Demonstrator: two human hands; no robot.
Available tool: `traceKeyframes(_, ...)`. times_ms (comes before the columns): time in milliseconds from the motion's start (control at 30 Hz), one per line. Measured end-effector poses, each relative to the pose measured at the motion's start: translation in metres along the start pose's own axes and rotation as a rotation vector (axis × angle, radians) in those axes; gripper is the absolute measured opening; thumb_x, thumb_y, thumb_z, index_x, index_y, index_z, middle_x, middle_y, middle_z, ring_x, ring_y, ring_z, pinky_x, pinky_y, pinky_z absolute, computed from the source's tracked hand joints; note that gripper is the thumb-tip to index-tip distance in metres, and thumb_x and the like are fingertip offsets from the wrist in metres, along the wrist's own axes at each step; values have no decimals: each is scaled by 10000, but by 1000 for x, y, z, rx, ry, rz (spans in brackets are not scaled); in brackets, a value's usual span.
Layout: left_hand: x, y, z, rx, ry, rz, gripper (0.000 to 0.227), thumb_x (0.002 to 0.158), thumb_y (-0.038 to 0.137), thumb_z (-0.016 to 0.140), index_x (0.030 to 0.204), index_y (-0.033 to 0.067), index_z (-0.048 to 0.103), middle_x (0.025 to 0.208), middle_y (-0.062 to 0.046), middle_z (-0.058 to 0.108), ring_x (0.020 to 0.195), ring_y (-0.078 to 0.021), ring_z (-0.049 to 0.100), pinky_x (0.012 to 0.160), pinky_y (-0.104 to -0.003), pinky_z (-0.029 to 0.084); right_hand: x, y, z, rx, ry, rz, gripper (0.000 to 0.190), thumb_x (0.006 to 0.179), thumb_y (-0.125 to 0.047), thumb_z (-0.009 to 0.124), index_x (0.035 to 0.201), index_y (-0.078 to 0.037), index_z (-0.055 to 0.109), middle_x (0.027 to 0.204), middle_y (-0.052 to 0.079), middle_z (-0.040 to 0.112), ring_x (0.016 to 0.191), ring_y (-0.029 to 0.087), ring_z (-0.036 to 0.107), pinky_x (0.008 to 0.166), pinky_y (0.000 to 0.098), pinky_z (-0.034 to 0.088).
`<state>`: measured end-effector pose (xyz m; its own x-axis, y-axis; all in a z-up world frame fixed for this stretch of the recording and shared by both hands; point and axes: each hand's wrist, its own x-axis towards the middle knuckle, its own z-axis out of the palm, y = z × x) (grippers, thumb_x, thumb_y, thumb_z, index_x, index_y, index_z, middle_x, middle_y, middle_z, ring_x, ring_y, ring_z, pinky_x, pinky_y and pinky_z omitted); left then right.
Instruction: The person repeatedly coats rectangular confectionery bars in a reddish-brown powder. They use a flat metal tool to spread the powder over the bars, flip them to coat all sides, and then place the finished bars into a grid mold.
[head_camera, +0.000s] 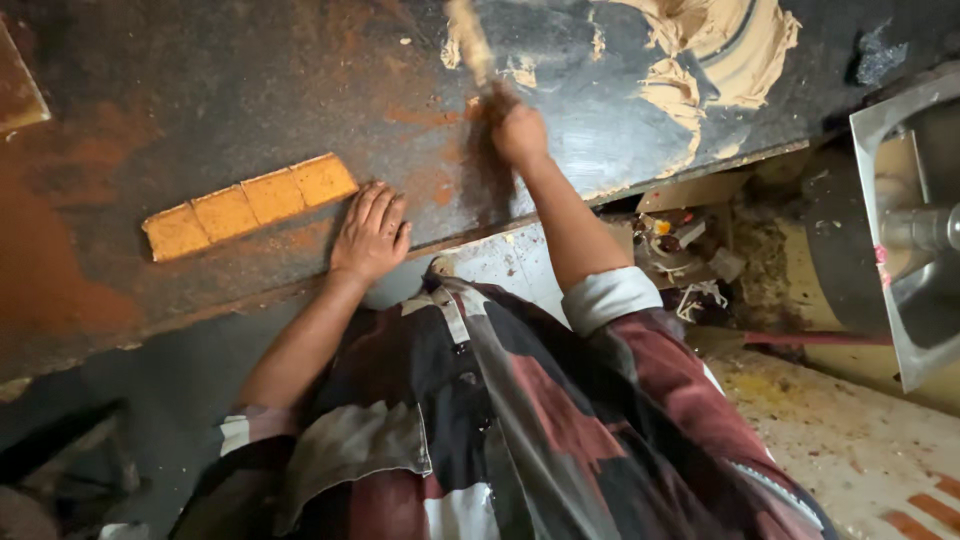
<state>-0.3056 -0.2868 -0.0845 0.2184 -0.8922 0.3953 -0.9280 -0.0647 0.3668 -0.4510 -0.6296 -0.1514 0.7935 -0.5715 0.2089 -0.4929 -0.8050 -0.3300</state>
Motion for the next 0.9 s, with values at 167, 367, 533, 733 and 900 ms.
traceKeyframes(167, 5, 0, -1, -9, 2, -19, 431, 912, 249, 677, 1264, 5, 633, 1340, -200, 613, 1376, -375, 494, 1202, -521, 373, -30, -41, -93, 406, -193, 95, 496, 1022, -170, 670, 1493, -103, 527, 1345, 153, 676, 991, 314, 699, 861, 389, 565)
traceKeyframes(367, 1, 1, -1, 4, -1, 2, 440, 923, 245, 697, 1272, -15, 627, 1328, -213, 610, 1362, -387, 502, 1196, -537, 382, -161, -19, -166, 681, -76, 546, 519, 1043, -152, 638, 1555, -119, 569, 1061, 189, 646, 880, 257, 553, 776, 415, 473)
traceKeyframes(533, 9, 4, -12, -12, -67, 28, 435, 929, 221, 682, 1284, -19, 606, 1325, -211, 600, 1356, -403, 504, 1186, -548, 390, -240, 10, -87, 221, 377, 396, 535, 950, -38, 643, 1476, -123, 596, 1156, 206, 590, 1038, 367, 588, 887, 469, 509)
traceKeyframes(733, 15, 9, -16, 16, -100, 40, 416, 951, 216, 679, 1298, -1, 604, 1353, -193, 596, 1372, -400, 500, 1195, -555, 387, -286, 13, -27, 51, 432, 507, 265, 979, -59, 661, 1242, -42, 637, 1125, 220, 584, 1008, 415, 598, 873, 475, 515)
traceKeyframes(900, 10, 5, -15, -5, -87, 43, 427, 972, 206, 685, 1335, -3, 603, 1372, -196, 586, 1389, -404, 486, 1206, -559, 382, -389, -17, -36, 51, 326, 601, 250, 1010, -73, 666, 1257, -54, 631, 1125, 211, 611, 985, 371, 620, 862, 449, 527)
